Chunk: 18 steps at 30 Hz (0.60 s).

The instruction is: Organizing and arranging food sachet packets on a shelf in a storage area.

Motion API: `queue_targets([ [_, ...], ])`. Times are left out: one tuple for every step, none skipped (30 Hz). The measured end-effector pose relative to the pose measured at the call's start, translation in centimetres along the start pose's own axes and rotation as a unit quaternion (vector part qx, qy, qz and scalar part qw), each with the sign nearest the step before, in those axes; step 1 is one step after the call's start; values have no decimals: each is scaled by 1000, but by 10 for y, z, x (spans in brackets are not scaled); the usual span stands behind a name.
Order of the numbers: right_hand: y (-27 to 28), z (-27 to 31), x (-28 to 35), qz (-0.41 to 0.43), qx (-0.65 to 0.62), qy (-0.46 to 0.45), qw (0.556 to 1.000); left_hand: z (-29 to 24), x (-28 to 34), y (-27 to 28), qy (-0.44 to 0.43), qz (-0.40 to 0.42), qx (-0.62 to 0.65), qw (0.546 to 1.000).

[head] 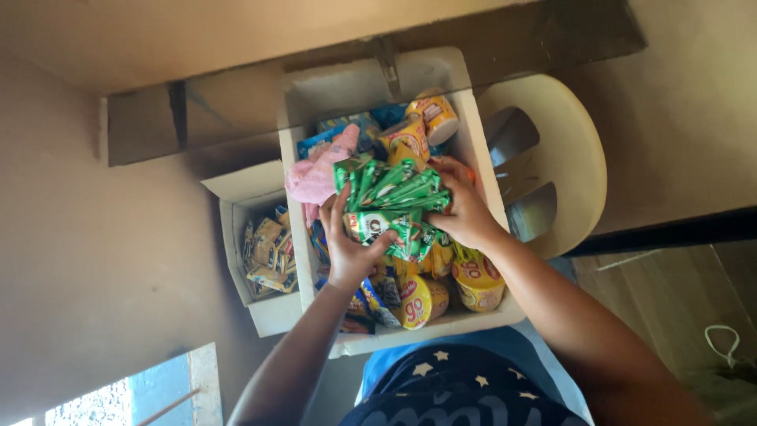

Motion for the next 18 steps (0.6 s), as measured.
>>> queue_targets([
  [-5,-5,-6,1,-1,3,1000,4,0,-1,-1,-2,-1,1000],
  [-11,-8,-13,5,-47,40,998,7,0,-1,-5,-19,-15,1000],
  [-19,-10,-21,10,-94,78,992,12,0,1,-9,-38,-30,999],
  [-28,-14,-24,12,-95,83,992,7,-2,5,-11,-43,-32,999],
  [-40,-22,-26,100,-271,-35,957,2,-4,8,9,-7,-77,997],
  [-53,-28,-26,186,-430,-152,870,-3,-6,10,30,29,-121,992],
  [-59,-22,-23,187,-430,-149,871,-9,-9,14,28,26,-121,992],
  [-63,-15,-21,158,-418,-113,887,-13,-12,18,83,50,-111,989],
  [-68,-9,-13,132,-406,-81,901,-18,-9,21,142,75,-100,982],
  [-73,-6,-9,136,-406,-81,900,-13,-9,25,144,71,-100,982],
  [-76,-2,-5,90,-426,-53,899,-12,-8,27,61,106,-135,983],
  [-79,1,0,44,-445,-25,894,-10,-6,29,-22,142,-169,975],
  [-79,3,1,46,-446,-24,894,-6,-4,31,-22,140,-170,975],
  [-78,5,2,31,-459,-18,888,-3,-1,33,-23,150,-155,976],
  [-76,7,6,16,-472,-14,882,0,3,33,-23,162,-139,977],
  [-71,13,10,17,-471,-16,882,6,8,36,-21,161,-139,977],
  [-64,19,11,2,-433,12,901,11,9,39,-39,167,-114,979],
  [-58,26,12,-13,-393,40,919,17,11,42,-58,172,-88,979],
])
Point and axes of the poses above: each hand's wrist, its own x-axis away from the middle knuckle, its own y-axis out of the back of the hand, z = x × y, the point moved 2 cm from there along -x, towards the middle knuckle, and after that the axes turned 13 degrees about x, right-handed, at the moved point
